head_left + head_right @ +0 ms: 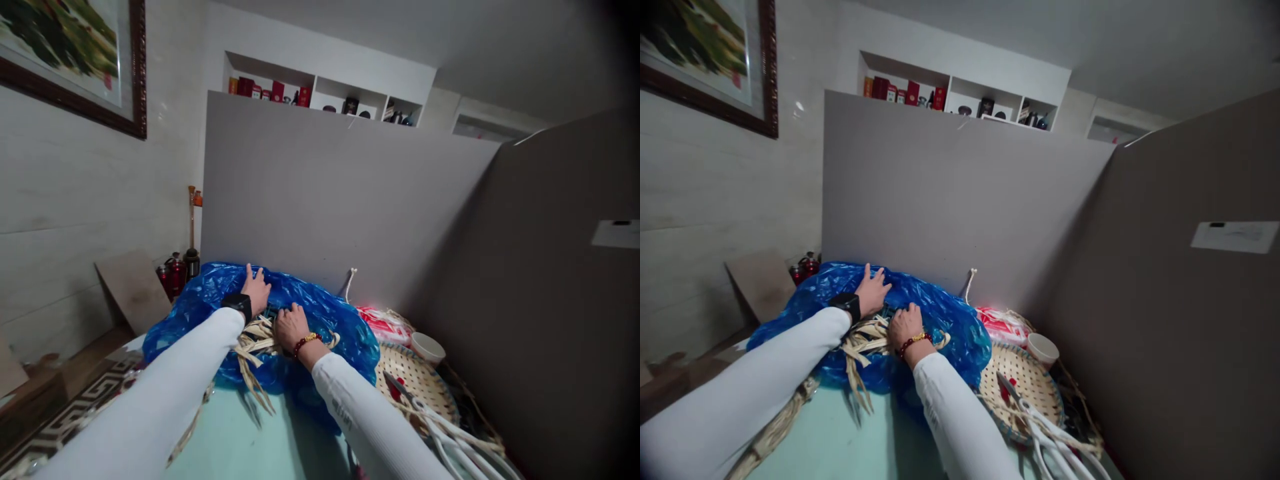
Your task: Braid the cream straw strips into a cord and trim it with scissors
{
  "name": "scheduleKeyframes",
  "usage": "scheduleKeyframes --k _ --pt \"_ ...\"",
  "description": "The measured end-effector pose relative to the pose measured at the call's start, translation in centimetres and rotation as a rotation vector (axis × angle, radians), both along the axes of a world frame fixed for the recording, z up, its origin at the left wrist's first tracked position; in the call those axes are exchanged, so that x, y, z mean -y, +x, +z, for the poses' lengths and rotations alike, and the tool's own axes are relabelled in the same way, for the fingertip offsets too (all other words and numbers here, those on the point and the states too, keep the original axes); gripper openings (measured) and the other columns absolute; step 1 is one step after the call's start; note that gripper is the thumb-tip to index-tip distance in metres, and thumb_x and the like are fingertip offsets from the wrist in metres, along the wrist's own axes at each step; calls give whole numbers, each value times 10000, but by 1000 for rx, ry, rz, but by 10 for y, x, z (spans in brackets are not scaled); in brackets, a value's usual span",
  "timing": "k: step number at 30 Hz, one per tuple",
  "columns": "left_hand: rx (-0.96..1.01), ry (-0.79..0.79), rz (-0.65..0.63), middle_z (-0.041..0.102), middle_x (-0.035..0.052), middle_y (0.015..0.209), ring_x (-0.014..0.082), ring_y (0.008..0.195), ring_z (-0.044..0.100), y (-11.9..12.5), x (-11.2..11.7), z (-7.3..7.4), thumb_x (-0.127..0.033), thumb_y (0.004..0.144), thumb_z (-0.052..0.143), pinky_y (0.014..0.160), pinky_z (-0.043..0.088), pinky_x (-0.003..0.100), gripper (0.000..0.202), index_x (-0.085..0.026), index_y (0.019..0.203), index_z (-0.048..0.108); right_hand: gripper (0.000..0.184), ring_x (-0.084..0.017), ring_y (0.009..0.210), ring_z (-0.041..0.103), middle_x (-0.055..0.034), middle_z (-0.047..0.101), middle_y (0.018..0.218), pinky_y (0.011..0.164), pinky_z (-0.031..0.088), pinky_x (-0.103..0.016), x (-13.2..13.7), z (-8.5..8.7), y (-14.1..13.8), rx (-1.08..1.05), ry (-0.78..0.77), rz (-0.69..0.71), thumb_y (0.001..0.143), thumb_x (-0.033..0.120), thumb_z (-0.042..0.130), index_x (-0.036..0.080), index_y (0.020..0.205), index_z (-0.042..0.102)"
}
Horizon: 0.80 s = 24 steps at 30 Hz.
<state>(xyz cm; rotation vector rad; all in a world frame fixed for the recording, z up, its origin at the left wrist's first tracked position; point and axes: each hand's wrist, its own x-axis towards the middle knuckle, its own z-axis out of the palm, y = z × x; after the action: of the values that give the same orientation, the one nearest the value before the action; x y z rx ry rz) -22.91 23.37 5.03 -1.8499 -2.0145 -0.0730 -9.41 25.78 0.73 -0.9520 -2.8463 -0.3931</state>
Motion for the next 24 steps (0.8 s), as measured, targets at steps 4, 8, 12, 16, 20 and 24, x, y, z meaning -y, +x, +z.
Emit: scheduleKeyframes --k 4,8,12,16,20,24 --pt "47 38 37 610 84 1227 236 1025 621 10 -5 -4 -306 905 590 845 536 453 308 -197 1193 576 319 -221 1014 605 -96 584 1197 848 521 -425 -7 -1 -4 42 -13 -56 930 316 564 150 1202 561" --pt "112 63 139 613 89 1216 239 1019 625 3 -4 0 -308 899 601 837 538 450 325 -182 1197 572 318 -221 1018 603 -93 582 1202 851 519 -427 -8 2 -6 52 -35 -59 929 318 564 157 1203 561" --pt "203 79 250 609 86 1213 230 1008 630 -5 -9 6 -316 902 595 835 540 435 333 -176 1203 568 322 -225 1030 598 -94 578 1210 861 514 -435 -9 4 -6 24 -48 -73 927 322 567 158 1205 560" --pt "272 71 285 611 82 1211 230 1009 631 -7 -11 10 -315 901 596 832 541 432 329 -183 1201 569 329 -227 1032 597 -96 573 1218 856 517 -432 -9 1 -3 -11 -79 -74 924 322 571 156 1208 558" --pt "302 49 275 610 82 1213 229 1007 631 -9 -11 10 -316 903 593 833 541 436 330 -181 1203 568 336 -228 1031 598 -99 571 1220 853 519 -430 -9 -3 -3 -57 -115 -99 923 319 575 153 1213 554" --pt "302 19 233 608 82 1217 231 1013 629 -14 -10 12 -316 902 595 835 540 436 333 -185 1207 566 342 -221 1008 607 -96 577 1207 836 527 -421 -11 -2 -7 -69 -166 -170 923 320 575 157 1222 547"
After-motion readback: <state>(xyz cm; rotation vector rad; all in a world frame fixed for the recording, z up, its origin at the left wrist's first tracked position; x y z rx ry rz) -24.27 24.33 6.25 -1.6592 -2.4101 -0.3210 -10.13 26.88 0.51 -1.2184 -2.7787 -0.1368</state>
